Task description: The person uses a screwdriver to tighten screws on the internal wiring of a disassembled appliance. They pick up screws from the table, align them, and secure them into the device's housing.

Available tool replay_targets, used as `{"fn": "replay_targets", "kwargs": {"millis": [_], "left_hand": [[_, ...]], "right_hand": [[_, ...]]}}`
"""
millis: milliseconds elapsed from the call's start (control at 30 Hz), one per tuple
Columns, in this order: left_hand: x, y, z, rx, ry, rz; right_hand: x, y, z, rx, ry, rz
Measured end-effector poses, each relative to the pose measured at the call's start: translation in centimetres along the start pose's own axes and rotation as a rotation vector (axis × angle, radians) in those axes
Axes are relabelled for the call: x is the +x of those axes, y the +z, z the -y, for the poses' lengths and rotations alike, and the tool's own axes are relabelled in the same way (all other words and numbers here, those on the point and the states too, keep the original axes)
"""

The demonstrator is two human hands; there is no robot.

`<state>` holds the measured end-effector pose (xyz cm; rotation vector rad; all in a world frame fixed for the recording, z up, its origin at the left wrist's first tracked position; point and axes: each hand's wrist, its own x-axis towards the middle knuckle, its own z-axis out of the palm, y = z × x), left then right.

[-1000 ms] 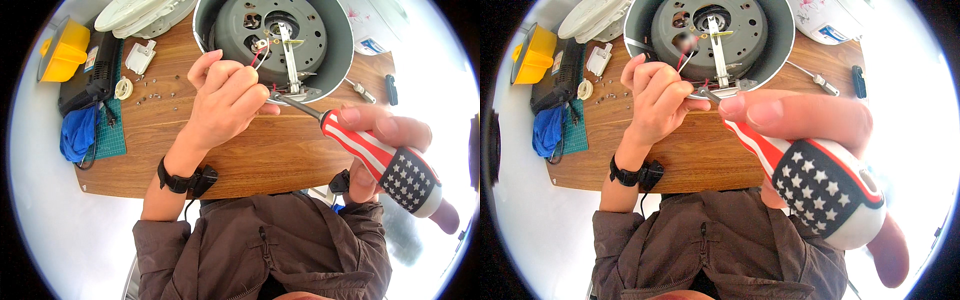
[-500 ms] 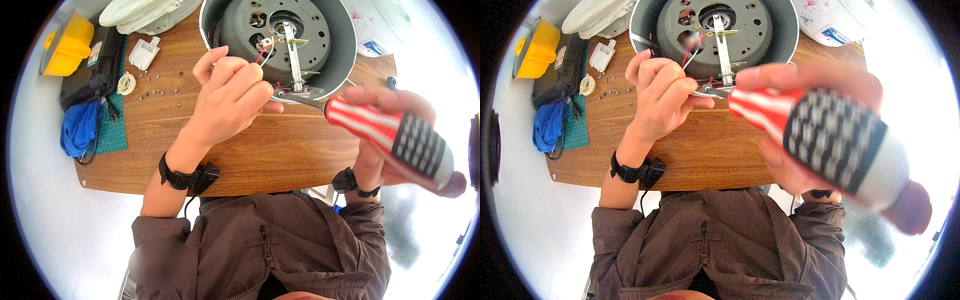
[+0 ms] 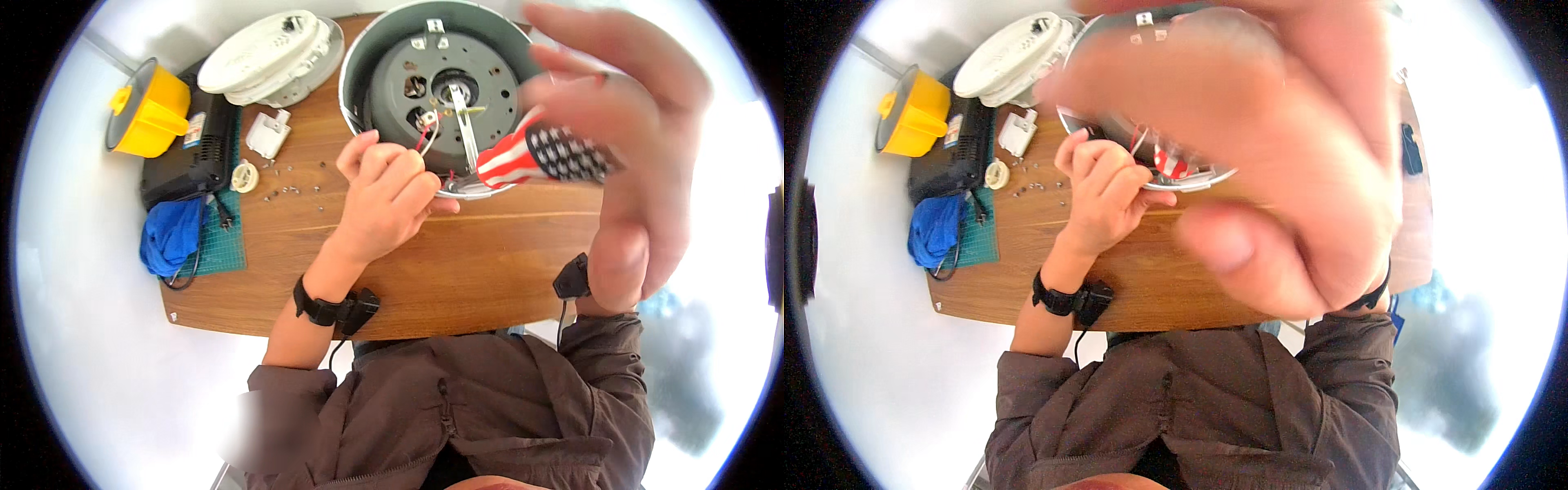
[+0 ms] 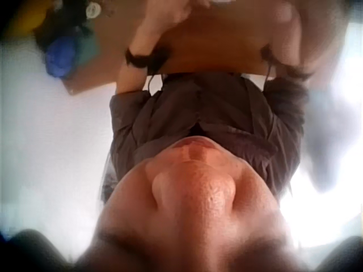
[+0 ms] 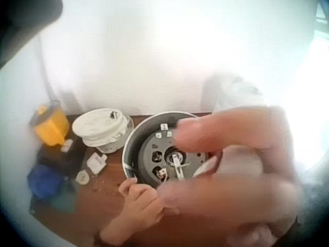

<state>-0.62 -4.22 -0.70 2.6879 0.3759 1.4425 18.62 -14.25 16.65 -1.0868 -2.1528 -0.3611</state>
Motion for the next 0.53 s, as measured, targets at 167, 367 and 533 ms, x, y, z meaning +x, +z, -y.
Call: {"fn": "replay_targets", "kwargs": {"millis": [167,367,533], "left_hand": [[0.2,-0.2,0.2,0.021,-0.001,0.015],[-4.3,1.4,0.5,-0.040,-0.222,0.131],[-0.6,1.0,0.6,0.008,0.032,0.001]], "right_hand": [[0.7,0.8,-2.3,0.333,-0.104,-0.048],[0.0,2.4,-3.0,0.399,-0.279,-0.117],[-1.4,0.6,-3.6,0.410,-0.181,-0.037]]}}
